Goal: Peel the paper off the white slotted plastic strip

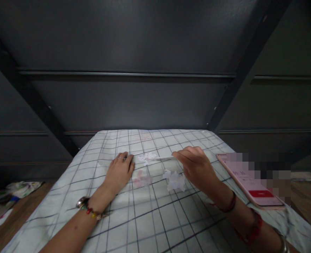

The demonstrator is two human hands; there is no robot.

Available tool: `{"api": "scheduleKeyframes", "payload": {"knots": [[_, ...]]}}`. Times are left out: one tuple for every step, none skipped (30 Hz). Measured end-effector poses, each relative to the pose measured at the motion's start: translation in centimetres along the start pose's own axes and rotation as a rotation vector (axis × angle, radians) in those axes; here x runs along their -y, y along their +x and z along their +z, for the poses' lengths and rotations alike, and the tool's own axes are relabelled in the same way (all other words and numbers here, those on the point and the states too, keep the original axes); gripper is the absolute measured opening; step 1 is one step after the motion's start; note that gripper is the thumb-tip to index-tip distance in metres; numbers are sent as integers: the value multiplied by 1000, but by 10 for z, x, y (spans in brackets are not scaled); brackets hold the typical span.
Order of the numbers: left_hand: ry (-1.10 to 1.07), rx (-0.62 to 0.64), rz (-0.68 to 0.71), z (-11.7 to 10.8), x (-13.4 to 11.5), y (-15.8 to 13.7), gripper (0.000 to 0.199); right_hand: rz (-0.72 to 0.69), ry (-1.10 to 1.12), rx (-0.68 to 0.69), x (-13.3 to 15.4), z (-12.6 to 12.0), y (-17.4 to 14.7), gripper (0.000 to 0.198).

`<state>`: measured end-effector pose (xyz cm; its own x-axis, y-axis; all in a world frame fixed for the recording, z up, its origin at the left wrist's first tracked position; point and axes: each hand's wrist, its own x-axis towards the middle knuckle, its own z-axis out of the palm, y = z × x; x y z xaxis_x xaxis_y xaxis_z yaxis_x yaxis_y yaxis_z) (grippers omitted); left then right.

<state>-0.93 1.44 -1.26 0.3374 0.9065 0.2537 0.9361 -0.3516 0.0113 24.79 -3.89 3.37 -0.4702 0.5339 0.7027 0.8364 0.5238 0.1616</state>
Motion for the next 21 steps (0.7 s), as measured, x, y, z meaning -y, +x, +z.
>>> {"api": "scheduleKeyframes", "payload": {"knots": [[-4, -6, 2, 1, 0, 0, 33, 7, 5, -1, -1, -1, 0, 36], [-6, -10, 5, 1, 0, 0, 33, 10, 10, -16, -1, -1, -1, 36], [-5, -9, 6, 1, 0, 0, 33, 6, 12, -38, -1, -2, -1, 36], [-2, -5, 7, 1, 0, 0, 33, -6, 14, -63, -1, -1, -1, 36], [1, -1, 6, 0, 0, 0, 34, -21, 16, -79, -1, -1, -1, 37], [2, 2, 5, 0, 0, 0, 34, -37, 18, -83, 0, 0, -1, 37], [1, 4, 3, 0, 0, 0, 34, -48, 20, -78, 0, 1, -1, 38], [0, 5, 2, 0, 0, 0, 33, -50, 21, -62, 0, 1, -1, 38], [-1, 6, 0, 0, 0, 0, 33, -47, 22, -42, 0, 1, -1, 38], [0, 6, 0, 0, 0, 0, 34, -37, 22, -20, 0, 0, -1, 38], [5, 8, 1, 0, 0, 0, 34, -26, 20, -1, -1, -2, 0, 37], [11, 10, 1, 0, 0, 0, 35, -18, 18, 14, -2, -4, 0, 36], [17, 13, 2, 0, 0, 0, 35, -12, 15, 21, -2, -7, 0, 35], [22, 15, 3, 0, 0, 0, 35, -11, 12, 19, -3, -10, 0, 34], [23, 16, 4, -1, 0, 0, 34, -12, 9, 6, -4, -12, 0, 33], [23, 17, 3, -1, 0, 0, 34, -15, 9, -12, -4, -15, 0, 32], [20, 17, 2, -1, -1, 0, 34, -20, 10, -32, -4, -17, 0, 31], [16, 14, 2, -1, -1, 0, 34, -25, 12, -49, -4, -18, 0, 31], [10, 10, 2, -1, -1, 0, 34, -28, 16, -59, -4, -19, 0, 31], [3, 6, 3, -1, -1, 0, 34, -31, 19, -61, -4, -19, -1, 32], [-3, 1, 5, -1, -1, 0, 33, -36, 24, -59, -4, -19, -1, 33]]}}
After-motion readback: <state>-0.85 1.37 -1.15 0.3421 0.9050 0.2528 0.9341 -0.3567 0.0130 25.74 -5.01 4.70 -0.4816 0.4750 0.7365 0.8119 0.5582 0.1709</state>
